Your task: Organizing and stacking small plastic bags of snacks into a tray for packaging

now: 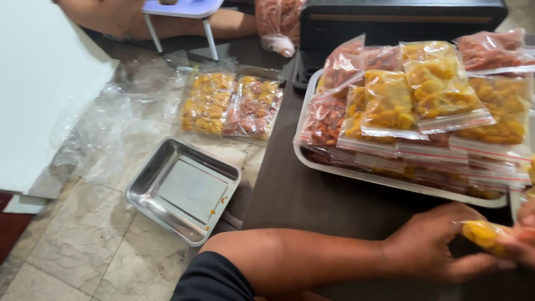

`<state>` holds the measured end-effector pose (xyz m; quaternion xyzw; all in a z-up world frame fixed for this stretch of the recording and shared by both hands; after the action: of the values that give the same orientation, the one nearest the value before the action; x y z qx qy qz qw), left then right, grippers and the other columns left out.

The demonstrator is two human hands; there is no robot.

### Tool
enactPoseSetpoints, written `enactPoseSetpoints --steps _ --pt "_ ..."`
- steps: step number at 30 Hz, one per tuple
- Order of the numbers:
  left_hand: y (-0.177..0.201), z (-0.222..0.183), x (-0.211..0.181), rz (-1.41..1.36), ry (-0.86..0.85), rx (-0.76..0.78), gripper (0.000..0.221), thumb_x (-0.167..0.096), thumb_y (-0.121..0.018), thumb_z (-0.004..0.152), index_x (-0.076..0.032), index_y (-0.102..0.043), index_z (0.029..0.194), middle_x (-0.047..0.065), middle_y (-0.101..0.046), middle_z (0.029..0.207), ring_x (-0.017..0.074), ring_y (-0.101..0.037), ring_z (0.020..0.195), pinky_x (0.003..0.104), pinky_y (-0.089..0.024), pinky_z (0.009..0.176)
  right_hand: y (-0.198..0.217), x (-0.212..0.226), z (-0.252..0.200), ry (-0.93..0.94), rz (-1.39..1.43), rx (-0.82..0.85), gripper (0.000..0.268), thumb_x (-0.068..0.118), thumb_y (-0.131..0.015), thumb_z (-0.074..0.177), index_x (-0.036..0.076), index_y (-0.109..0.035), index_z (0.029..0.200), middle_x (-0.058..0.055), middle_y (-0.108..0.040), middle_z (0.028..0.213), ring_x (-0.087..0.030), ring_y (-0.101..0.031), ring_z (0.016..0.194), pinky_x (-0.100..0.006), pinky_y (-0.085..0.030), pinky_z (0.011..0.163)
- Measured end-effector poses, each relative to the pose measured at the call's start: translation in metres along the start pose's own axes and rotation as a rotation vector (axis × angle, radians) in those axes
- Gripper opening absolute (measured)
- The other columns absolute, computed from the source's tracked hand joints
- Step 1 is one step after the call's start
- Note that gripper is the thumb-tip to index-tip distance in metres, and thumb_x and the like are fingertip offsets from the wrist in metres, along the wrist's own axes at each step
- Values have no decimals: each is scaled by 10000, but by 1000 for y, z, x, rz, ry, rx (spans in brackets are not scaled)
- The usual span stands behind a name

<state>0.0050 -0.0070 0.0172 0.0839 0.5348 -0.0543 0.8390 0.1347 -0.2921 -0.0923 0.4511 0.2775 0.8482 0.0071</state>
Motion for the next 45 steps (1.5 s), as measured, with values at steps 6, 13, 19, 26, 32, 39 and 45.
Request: enactPoseSetpoints --steps 6,13,19,26,32,39,45 --pt "7 4 11 -93 -197 -66 369 -368 -668 1002 -141 -576 1279 36 -648 1262 219 -670 1157 331 -543 1116 -6 8 13 156 -9 16 555 410 -842 526 314 -524 971 90 -485 713 -54 -463 546 -205 -387 568" --pt "33 18 -30 -131 -193 -46 363 -356 -701 937 -92 -579 1154 40 -625 1022 168 -617 901 311 -500 880 -22 182 85 22 470 91 387 300 -894 659 170 -655 934 -20 -674 723 -109 -650 662 -212 -530 614" --pt "40 22 -45 -132 -302 -39 248 -307 -686 969 -93 -566 932 42 -582 885 183 -544 749 325 -456 753 -21 193 87 44 550 162 300 323 -875 744 125 -683 863 9 -560 637 -104 -496 530 -246 -425 500" --pt "41 27 -37 -269 -82 -147 215 -291 -689 977 -139 -565 1065 -41 -547 863 58 -498 730 234 -427 680 -25 193 82 -111 451 -131 94 140 -679 944 88 -620 994 -129 -663 996 -232 -682 948 -336 -602 930" --pt "33 23 -20 -252 38 -55 287 -359 -680 955 -137 -586 1111 -58 -550 846 37 -491 759 227 -439 679 -24 206 84 -118 482 -41 317 312 -666 925 132 -501 723 -89 -592 770 -199 -593 644 -291 -499 626" --pt "41 28 -33 -67 -53 -95 228 -318 -653 971 -137 -568 1080 -25 -575 890 99 -524 783 276 -468 737 -9 184 80 -171 366 172 264 316 -762 799 76 -668 743 -99 -733 802 -188 -679 676 -284 -526 638" --pt "37 26 -39 -27 -81 -130 306 -321 -717 923 -82 -592 1067 16 -628 879 108 -551 747 268 -494 700 -20 223 112 -166 357 1067 416 460 -711 944 45 -734 972 -11 -790 762 -115 -732 643 -257 -585 549"
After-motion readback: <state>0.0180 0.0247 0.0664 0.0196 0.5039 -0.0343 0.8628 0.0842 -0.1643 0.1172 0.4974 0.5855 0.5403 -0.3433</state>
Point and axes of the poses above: each hand's wrist, its own z-axis towards the middle knuckle, its own y-axis out of the back of the hand, x = y × z, the point moved 3 cm from there along z, towards the middle knuckle
